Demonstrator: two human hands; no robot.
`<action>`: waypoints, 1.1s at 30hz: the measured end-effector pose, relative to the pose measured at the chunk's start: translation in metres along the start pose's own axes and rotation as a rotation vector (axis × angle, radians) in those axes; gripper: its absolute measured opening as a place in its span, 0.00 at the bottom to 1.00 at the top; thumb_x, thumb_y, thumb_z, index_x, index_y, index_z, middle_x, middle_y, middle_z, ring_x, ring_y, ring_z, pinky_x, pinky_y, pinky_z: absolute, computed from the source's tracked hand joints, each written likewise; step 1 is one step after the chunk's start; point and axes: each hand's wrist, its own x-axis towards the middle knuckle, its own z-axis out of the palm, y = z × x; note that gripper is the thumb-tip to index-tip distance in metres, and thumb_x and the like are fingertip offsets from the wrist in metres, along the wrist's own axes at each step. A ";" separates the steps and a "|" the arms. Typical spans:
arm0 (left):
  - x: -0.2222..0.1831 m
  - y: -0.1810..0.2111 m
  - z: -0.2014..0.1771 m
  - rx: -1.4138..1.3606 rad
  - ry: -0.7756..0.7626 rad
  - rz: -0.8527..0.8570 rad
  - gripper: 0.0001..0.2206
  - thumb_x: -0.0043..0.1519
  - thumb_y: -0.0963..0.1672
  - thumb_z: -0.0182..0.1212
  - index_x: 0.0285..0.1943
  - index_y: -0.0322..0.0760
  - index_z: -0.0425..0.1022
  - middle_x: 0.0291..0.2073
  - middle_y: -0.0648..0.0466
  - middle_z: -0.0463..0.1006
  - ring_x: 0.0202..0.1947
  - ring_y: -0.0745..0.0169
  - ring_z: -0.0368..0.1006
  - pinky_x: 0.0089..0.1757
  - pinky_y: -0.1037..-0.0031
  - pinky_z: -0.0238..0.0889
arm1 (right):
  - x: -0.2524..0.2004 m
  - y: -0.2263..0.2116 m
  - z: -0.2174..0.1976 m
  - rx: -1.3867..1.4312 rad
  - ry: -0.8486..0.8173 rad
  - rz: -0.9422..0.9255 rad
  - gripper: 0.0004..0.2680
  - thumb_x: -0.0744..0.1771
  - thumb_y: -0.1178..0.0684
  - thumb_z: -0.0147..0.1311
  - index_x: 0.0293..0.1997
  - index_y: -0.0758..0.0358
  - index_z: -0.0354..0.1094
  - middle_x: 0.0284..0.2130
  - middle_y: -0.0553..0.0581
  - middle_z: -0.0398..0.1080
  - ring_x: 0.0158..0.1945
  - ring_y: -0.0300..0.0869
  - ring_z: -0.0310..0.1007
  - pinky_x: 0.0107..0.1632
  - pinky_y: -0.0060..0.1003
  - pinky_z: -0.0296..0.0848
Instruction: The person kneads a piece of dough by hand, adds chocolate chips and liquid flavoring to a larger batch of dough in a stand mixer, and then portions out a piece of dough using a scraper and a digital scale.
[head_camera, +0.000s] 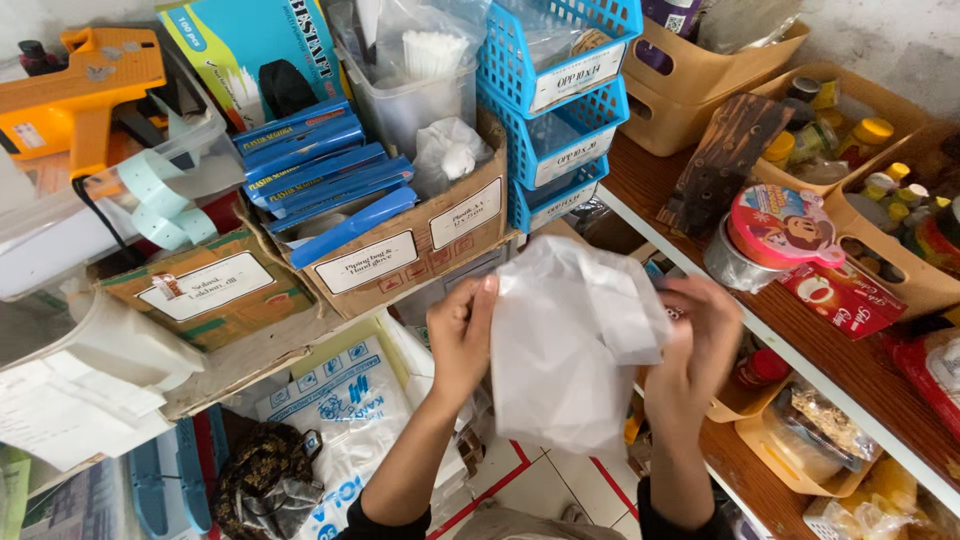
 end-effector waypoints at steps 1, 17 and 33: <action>-0.002 0.001 0.002 0.080 0.032 0.001 0.16 0.72 0.44 0.57 0.32 0.28 0.74 0.19 0.62 0.63 0.24 0.79 0.55 0.27 0.81 0.51 | -0.008 -0.010 -0.001 -0.124 0.038 -0.077 0.12 0.70 0.60 0.52 0.62 0.64 0.63 0.54 0.58 0.64 0.53 0.39 0.65 0.53 0.30 0.66; -0.039 -0.023 -0.015 -0.799 -0.096 -0.385 0.16 0.71 0.48 0.48 0.42 0.31 0.76 0.33 0.53 0.81 0.33 0.67 0.77 0.38 0.75 0.72 | -0.039 0.067 0.014 0.092 -0.342 0.550 0.05 0.66 0.56 0.62 0.37 0.69 0.76 0.17 0.45 0.64 0.17 0.27 0.53 0.20 0.26 0.49; -0.139 -0.119 -0.213 0.510 1.073 0.135 0.12 0.79 0.45 0.47 0.50 0.27 0.62 0.38 0.55 0.68 0.41 0.68 0.64 0.43 0.72 0.61 | 0.037 -0.046 0.120 -0.321 -0.082 -0.913 0.04 0.70 0.63 0.61 0.49 0.68 0.72 0.45 0.64 0.73 0.48 0.52 0.75 0.50 0.45 0.76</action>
